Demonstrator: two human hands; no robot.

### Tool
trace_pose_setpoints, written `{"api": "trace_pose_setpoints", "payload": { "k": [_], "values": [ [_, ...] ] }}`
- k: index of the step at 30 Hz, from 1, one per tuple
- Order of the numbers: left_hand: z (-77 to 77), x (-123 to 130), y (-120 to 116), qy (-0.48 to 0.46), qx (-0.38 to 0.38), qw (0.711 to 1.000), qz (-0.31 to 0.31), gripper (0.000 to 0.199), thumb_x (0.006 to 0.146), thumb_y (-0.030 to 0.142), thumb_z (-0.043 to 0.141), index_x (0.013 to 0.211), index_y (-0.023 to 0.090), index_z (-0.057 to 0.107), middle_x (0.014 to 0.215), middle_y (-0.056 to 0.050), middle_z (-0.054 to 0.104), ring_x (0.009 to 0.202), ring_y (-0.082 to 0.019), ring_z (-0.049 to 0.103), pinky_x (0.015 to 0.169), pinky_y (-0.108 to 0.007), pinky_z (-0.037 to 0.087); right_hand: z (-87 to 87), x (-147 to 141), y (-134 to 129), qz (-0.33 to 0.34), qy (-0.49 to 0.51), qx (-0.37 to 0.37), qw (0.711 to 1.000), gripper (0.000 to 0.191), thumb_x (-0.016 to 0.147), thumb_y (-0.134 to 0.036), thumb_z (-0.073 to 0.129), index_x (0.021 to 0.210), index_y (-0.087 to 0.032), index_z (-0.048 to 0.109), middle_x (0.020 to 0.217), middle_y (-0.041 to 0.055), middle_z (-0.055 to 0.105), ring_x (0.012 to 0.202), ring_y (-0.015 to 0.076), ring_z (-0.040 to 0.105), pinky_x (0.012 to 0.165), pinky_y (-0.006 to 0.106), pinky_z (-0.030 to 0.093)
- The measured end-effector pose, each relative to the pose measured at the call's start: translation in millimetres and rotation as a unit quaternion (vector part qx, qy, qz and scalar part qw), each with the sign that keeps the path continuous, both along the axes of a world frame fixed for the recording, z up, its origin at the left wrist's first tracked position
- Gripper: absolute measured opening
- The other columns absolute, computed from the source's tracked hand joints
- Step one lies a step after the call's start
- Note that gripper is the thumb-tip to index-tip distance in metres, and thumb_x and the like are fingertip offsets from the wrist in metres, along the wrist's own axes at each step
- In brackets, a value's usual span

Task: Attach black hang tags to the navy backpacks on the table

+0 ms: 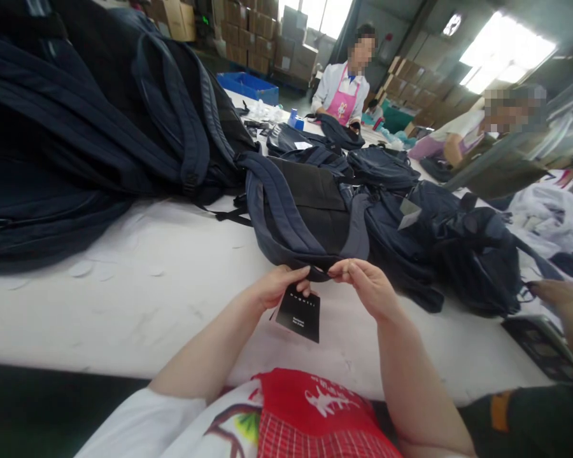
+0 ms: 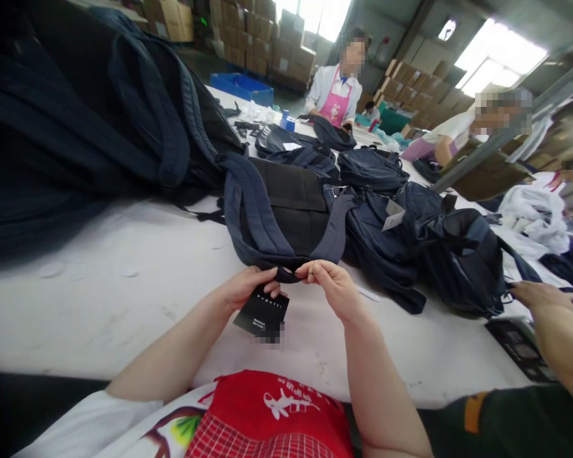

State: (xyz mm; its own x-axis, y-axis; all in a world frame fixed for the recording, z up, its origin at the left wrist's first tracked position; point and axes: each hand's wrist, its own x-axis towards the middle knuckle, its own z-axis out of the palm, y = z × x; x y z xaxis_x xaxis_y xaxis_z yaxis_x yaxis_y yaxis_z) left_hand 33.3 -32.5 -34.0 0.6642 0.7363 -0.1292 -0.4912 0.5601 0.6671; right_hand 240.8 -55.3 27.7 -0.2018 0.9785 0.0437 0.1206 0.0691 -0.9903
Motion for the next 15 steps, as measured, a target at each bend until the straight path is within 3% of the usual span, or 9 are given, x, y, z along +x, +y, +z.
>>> {"api": "trace_pose_setpoints", "payload": {
  "k": [3,8,11,15],
  "values": [
    [2.9,-1,-1,0.027,0.013,1.0,-0.009,0.041,0.072,0.047,0.076,0.056,0.013,0.059,0.048,0.004,0.045,0.055,-0.011,0.049,0.089,-0.04,0.05,9.9,-5,1,0.018,-0.099,0.033,0.994,0.035,0.092,-0.047,0.052,0.097,-0.019,0.073,0.083,0.0039,0.068,0.071,0.0121,0.058,0.069,0.025,0.048],
    [8.6,-3,-1,0.125,0.028,0.992,-0.021,0.05,0.071,0.055,0.073,0.048,0.016,0.053,0.052,-0.002,0.054,0.059,-0.014,0.052,0.08,-0.031,0.051,34.2,-11,1,0.07,-0.216,0.05,0.973,0.042,0.096,-0.044,0.043,0.095,-0.016,0.073,0.074,0.0005,0.063,0.068,0.0097,0.055,0.066,0.021,0.045],
    [9.1,-3,4,0.164,0.022,0.986,-0.026,0.052,0.064,0.058,0.076,0.045,0.017,0.052,0.054,-0.003,0.055,0.058,-0.015,0.052,0.073,-0.029,0.052,39.5,-9,8,0.077,-0.235,0.075,0.966,0.04,0.096,-0.043,0.044,0.089,-0.015,0.072,0.075,0.0005,0.063,0.072,0.0104,0.057,0.072,0.022,0.044],
    [20.2,-1,1,0.215,0.008,0.976,-0.041,0.053,0.056,0.063,0.078,0.044,0.018,0.053,0.053,-0.002,0.055,0.051,-0.013,0.046,0.049,-0.025,0.047,41.6,-8,13,0.113,-0.198,0.07,0.971,0.04,0.096,-0.046,0.045,0.083,-0.015,0.068,0.08,0.0023,0.067,0.078,0.0111,0.059,0.077,0.022,0.045]
  ]
}}
